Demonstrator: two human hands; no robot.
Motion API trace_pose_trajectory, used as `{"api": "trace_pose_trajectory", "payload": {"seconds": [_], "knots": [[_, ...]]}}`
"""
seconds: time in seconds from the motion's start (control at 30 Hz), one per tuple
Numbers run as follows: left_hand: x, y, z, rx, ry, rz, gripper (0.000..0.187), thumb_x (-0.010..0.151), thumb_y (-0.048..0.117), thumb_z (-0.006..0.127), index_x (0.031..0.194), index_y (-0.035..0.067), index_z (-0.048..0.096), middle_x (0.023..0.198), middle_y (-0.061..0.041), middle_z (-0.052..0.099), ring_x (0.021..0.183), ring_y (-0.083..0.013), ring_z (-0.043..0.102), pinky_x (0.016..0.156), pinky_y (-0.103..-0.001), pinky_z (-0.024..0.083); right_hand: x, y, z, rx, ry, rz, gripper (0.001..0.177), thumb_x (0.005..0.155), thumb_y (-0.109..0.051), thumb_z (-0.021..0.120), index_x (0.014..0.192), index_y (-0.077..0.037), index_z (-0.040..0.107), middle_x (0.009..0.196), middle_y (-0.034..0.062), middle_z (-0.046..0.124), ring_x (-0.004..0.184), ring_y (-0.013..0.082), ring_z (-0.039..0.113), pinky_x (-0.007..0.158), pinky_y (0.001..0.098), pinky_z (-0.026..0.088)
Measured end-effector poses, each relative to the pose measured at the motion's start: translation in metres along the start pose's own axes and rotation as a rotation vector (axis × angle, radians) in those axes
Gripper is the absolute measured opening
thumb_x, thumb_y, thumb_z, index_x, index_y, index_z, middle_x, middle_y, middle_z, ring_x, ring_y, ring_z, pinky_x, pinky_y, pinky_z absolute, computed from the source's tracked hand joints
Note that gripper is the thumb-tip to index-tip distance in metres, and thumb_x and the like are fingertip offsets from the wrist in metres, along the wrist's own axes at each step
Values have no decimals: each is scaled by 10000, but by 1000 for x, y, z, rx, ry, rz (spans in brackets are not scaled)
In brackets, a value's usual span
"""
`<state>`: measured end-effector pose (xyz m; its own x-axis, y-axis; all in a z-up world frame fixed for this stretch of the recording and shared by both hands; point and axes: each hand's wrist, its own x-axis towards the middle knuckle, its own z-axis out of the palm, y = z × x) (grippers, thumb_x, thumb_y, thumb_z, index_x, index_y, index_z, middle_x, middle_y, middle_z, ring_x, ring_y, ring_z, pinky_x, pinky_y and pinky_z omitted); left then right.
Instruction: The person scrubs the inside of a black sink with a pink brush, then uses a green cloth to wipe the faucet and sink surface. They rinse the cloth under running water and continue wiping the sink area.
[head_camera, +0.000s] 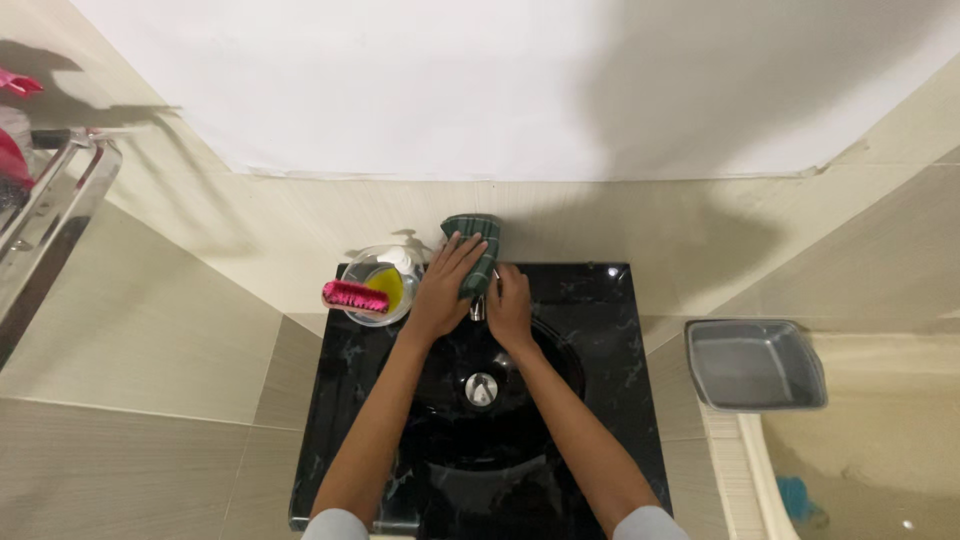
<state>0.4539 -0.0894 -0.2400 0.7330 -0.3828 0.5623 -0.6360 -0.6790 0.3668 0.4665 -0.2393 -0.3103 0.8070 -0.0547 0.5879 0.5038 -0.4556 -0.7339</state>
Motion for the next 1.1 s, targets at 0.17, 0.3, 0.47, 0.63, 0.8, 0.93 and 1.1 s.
{"api": "trace_pose_trajectory", "payload": {"seconds": [0.17,0.3,0.47,0.63,0.8,0.93,1.1], "knots": [[10,-1,13,-82,97,-133,698,847,84,697,1511,100,485,1599,-115,433,1520,-413,302,1219,-514,312,-18,15,33,260,-9,193,322,1124,-197,412,1359,-9,527,1240,187,584,1134,338,586,985,419,447],[-2,-2,4,-54,-15,-76,760,745,58,688,1486,96,524,1589,-113,457,1529,-424,314,1206,-537,305,-32,33,52,264,-99,101,525,1094,-268,516,1508,-3,332,1431,207,401,1346,361,421,1116,467,348],[-1,-15,3,-172,84,-167,696,838,73,660,1516,95,505,1625,-125,426,1536,-419,319,1223,-511,341,-45,34,62,87,-159,136,588,1089,-302,494,1573,-41,284,1485,208,374,1345,389,370,1140,510,289],[0,3,15,-102,81,-130,697,828,117,708,1494,76,506,1584,-148,433,1512,-461,292,1196,-560,296,-43,37,50,24,-250,-20,614,1034,-319,552,1528,-28,332,1475,222,399,1288,421,376,1075,535,260],[-4,-9,-1,-222,70,-205,704,844,80,649,1531,106,499,1633,-134,436,1531,-439,311,1207,-527,348,-43,22,39,-58,-173,73,533,1042,-293,531,1469,4,418,1367,201,475,1247,381,438,1078,506,319],[9,7,15,-97,74,-191,695,806,94,676,1481,76,511,1587,-155,429,1504,-475,294,1196,-551,313,-28,-16,18,151,-193,145,373,995,-243,655,1251,17,574,1140,178,647,1004,286,627,808,428,478],[-7,-3,-1,-163,69,-161,621,876,103,632,1494,115,573,1611,-113,487,1530,-431,357,1254,-532,335,-21,-29,4,112,-210,315,311,863,-111,758,1093,58,633,839,181,675,669,271,660,587,365,492]]}}
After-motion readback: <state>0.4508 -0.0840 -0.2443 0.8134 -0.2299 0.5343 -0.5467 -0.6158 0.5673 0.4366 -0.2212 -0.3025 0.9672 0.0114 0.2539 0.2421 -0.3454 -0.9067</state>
